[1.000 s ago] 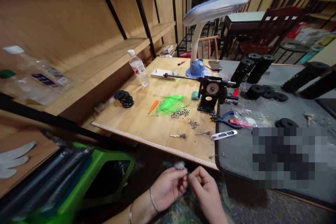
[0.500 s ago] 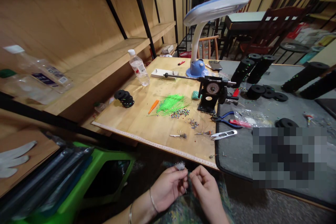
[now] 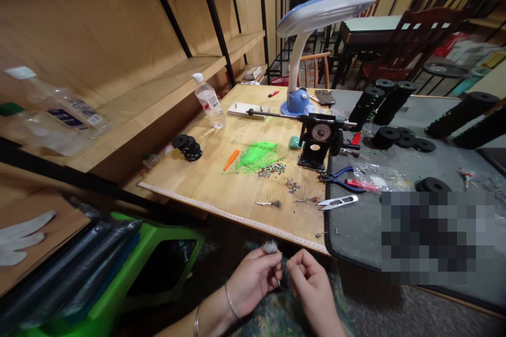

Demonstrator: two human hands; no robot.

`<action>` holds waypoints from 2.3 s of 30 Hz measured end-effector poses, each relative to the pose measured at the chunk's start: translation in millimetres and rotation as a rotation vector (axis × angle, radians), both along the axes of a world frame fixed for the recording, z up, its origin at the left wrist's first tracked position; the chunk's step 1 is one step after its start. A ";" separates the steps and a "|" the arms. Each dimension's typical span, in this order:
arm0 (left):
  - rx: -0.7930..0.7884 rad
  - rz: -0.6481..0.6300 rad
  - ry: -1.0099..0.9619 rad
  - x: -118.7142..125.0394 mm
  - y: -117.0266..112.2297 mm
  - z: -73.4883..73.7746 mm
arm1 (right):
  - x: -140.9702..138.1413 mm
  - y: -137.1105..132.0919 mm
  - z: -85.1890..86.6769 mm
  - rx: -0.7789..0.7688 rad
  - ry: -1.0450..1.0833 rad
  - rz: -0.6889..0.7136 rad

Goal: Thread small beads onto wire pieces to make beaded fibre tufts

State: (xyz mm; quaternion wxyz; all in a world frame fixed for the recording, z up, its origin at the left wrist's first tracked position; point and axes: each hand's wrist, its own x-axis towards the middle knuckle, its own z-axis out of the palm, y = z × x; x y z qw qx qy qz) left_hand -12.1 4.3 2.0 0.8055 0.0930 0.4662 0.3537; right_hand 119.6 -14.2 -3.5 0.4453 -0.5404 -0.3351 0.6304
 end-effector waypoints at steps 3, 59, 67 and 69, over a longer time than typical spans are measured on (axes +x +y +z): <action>-0.073 0.015 -0.043 -1.5 1.0 -1.6 | -0.5 -1.0 -0.7 0.008 -0.017 0.011; 0.445 -0.192 0.439 0.4 -3.5 0.0 | -2.6 3.3 -17.7 0.014 -0.036 0.041; 0.619 -0.143 0.518 -0.1 -2.6 1.3 | 2.7 0.6 -27.7 0.084 -0.146 0.092; 0.634 -0.147 0.519 0.0 -3.1 2.0 | 4.0 0.4 -28.6 0.099 -0.160 0.104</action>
